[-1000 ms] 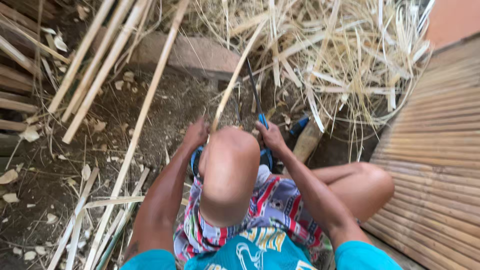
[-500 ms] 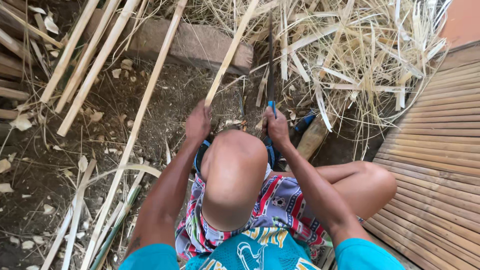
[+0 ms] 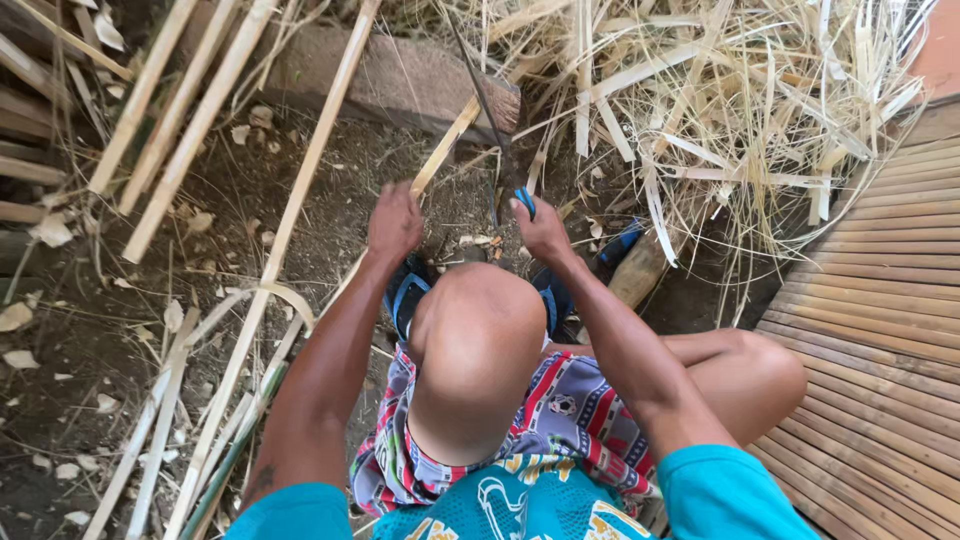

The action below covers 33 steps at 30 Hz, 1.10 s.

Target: The person sits on the ground and uses a machete to split long bamboo poles into thin strips. They repeatedly strike the bamboo against a wooden block, peel off the outer layers, and separate the strips by hand.

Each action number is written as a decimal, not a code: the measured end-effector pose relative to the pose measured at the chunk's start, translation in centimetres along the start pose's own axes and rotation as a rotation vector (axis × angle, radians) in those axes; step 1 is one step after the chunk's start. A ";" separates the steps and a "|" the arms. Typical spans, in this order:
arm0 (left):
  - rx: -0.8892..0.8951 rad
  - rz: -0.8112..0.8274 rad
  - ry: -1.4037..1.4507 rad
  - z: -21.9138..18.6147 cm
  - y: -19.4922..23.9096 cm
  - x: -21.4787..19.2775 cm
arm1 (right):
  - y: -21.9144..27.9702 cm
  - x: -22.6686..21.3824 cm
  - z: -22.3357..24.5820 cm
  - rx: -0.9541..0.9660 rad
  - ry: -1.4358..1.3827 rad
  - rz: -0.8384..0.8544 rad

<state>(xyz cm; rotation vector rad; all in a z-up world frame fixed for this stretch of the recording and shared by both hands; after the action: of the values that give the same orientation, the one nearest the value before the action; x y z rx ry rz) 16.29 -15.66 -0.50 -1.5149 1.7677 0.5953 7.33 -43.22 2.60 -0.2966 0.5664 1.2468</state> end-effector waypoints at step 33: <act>-0.277 0.835 -0.325 12.8 15.9 -7.8 | 4.1 2.3 3.4 0.305 -0.316 0.128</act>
<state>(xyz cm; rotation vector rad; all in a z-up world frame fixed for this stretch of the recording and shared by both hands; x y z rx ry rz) 4.09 2.01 -4.35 -0.7058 2.0645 1.4505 4.77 -38.43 4.52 0.1934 0.4976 1.2779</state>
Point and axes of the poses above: each hand's wrist, its own y-axis away from the middle knuckle, its own x-axis out of the palm, z = x × y, the point moved 4 cm from there along -y, towards the middle knuckle, and after that the axes turned 8 degrees about -z, right-handed, at the moved point
